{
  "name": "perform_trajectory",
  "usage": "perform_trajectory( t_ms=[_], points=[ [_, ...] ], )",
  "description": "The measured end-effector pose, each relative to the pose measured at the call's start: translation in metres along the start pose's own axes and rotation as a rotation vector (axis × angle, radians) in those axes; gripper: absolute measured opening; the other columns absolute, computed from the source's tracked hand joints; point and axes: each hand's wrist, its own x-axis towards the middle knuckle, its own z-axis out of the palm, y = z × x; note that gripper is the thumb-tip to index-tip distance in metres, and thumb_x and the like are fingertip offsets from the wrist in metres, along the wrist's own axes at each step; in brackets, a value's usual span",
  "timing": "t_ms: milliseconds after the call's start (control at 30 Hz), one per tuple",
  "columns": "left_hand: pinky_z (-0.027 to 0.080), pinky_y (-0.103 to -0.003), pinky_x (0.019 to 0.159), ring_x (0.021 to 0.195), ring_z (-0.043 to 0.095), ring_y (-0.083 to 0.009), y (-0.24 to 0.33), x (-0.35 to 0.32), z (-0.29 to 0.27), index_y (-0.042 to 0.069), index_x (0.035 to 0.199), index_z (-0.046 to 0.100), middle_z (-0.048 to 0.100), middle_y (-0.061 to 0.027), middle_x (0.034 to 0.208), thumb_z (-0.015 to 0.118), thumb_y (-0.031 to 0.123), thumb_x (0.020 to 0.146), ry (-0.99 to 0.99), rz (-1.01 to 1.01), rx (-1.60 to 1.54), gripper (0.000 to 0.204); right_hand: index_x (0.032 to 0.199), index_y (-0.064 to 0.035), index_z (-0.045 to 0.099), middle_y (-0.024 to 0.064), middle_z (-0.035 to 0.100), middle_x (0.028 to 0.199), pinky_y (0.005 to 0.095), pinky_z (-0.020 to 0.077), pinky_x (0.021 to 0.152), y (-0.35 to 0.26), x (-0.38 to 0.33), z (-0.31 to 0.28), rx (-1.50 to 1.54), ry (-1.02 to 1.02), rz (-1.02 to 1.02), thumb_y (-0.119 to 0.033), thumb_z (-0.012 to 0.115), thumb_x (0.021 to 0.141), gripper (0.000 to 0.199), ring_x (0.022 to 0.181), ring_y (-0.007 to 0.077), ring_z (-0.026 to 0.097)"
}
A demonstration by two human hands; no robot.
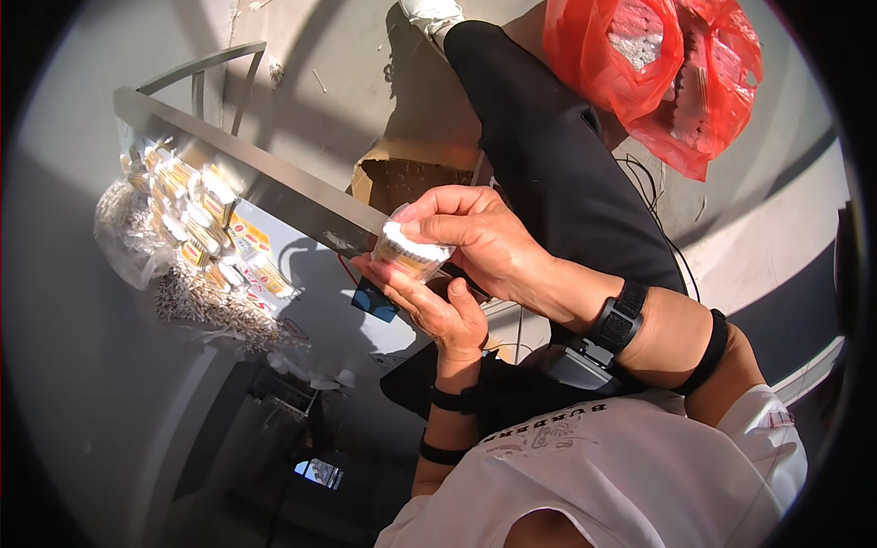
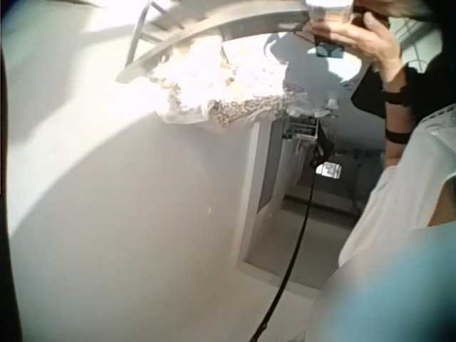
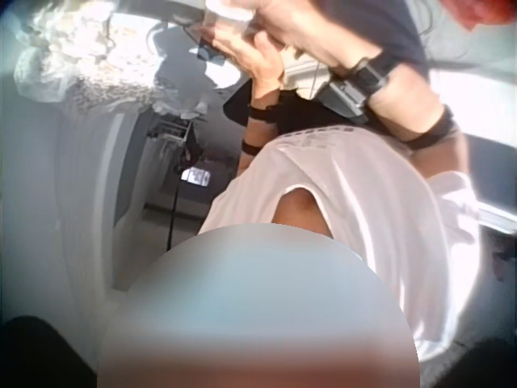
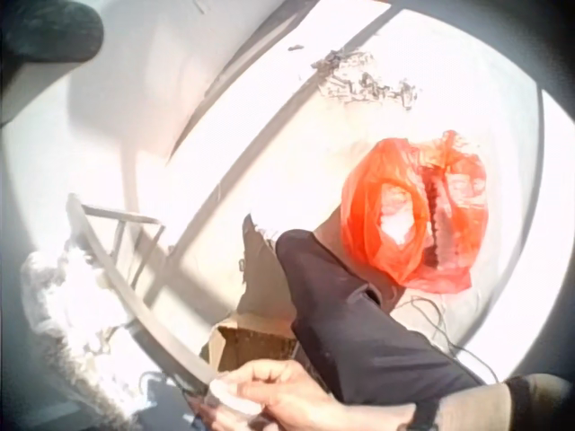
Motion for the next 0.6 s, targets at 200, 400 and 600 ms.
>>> perform_trajectory(
  t_ms=[200, 400, 600],
  points=[
    [0.014, -0.050, 0.114, 0.142, 0.005, -0.0434, -0.006, -0.001, 0.000, -0.005, 0.147, 0.003, 0.002, -0.0300, 0.152, 0.040, 0.049, 0.094, -0.006, 0.037, 0.009, 0.085, 0.088, 0.0018, 0.068, 0.0079, 0.068, 0.086, 0.0265, 0.0516, 0.074, -0.003, 0.001, 0.003, -0.125, 0.019, -0.016, 0.001, 0.067, 0.080, 0.007, 0.078, 0.0130, 0.063],
    [0.010, -0.050, 0.114, 0.142, 0.002, -0.0431, -0.005, 0.002, 0.003, -0.004, 0.148, 0.002, -0.001, -0.0274, 0.153, 0.039, 0.048, 0.095, -0.010, 0.044, -0.025, 0.083, 0.084, 0.0016, 0.069, 0.0064, 0.067, 0.079, 0.0250, 0.0505, 0.070, -0.006, 0.001, 0.001, -0.215, 0.049, -0.081, -0.002, 0.068, 0.082, 0.005, 0.074, 0.0115, 0.062],
    [0.009, -0.052, 0.114, 0.142, 0.002, -0.0451, -0.003, 0.004, 0.001, -0.006, 0.147, 0.003, -0.001, -0.0291, 0.153, 0.038, 0.047, 0.096, -0.009, 0.062, -0.020, 0.082, 0.080, 0.0000, 0.068, 0.0023, 0.066, 0.075, 0.0214, 0.0461, 0.063, -0.016, -0.011, -0.009, -0.105, 0.097, -0.030, -0.011, 0.069, 0.084, 0.012, 0.070, 0.0068, 0.058]
  ],
)
